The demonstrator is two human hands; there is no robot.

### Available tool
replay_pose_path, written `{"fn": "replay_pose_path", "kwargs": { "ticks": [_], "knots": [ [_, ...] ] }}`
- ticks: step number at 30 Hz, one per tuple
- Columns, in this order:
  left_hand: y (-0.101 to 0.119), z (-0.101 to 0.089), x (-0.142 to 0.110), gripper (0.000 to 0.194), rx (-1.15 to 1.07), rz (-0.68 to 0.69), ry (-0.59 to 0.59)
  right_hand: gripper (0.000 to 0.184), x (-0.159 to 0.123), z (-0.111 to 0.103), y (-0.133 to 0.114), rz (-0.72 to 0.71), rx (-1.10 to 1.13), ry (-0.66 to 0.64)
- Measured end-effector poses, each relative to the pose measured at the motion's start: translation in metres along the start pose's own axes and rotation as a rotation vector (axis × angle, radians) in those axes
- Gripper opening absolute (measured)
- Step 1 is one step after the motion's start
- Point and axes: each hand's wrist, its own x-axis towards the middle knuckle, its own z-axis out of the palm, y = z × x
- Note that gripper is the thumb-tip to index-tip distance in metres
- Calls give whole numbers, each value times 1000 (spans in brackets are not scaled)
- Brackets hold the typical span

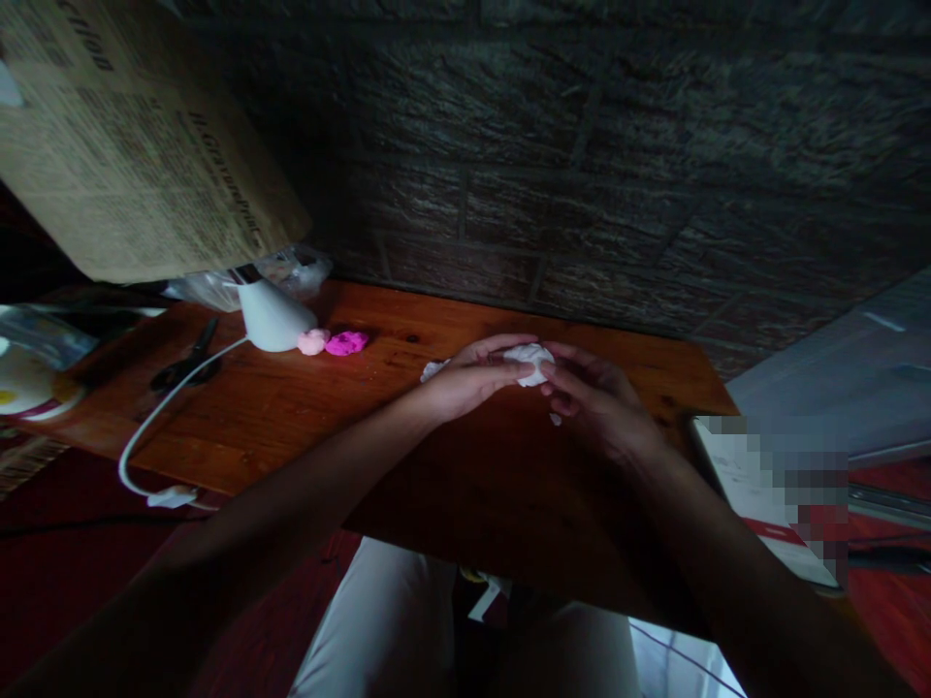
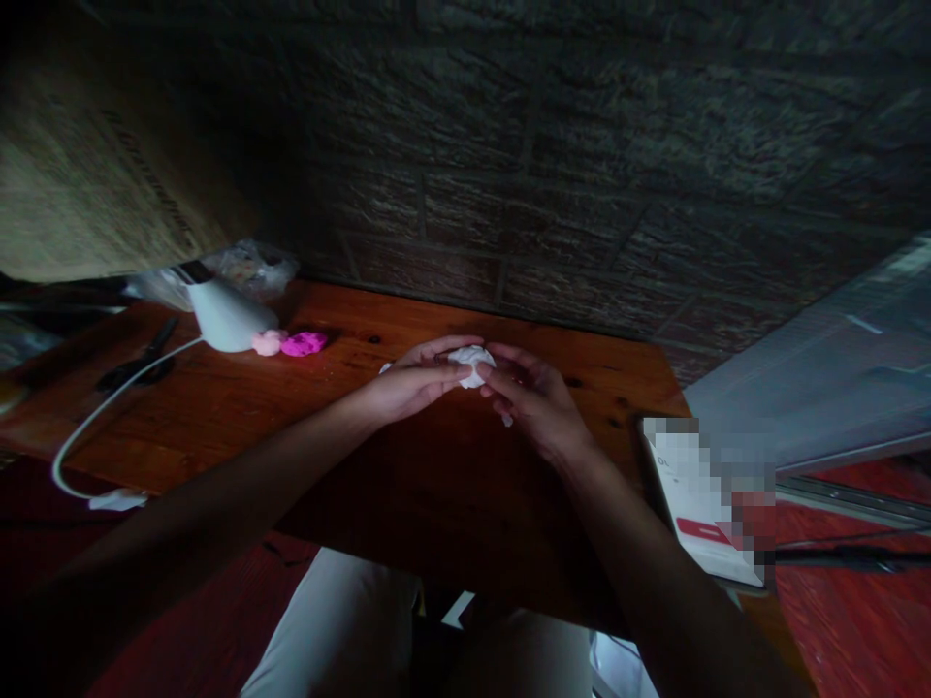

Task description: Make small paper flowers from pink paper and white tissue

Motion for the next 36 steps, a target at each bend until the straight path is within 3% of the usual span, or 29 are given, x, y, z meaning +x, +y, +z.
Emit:
{"fn": "replay_pose_path", "kwargs": {
  "ticks": [10,20,28,32,36],
  "knots": [
    [1,-3,-1,34,-95,-103,56,38,2,-5,-1,-3,7,-74],
    [1,-3,-1,37,-113,-125,50,37,4,-3,5,68,99,-79],
    [0,2,-2,36,-127,-99,80,37,4,-2,7,30,58,-65],
    [0,0,-1,29,-112,-95,109,41,3,-3,5,-16,-85,-49],
    [2,-1,-1,28,-119,-129,163,38,1,-14,-5,-187,-429,3]
  ]
}}
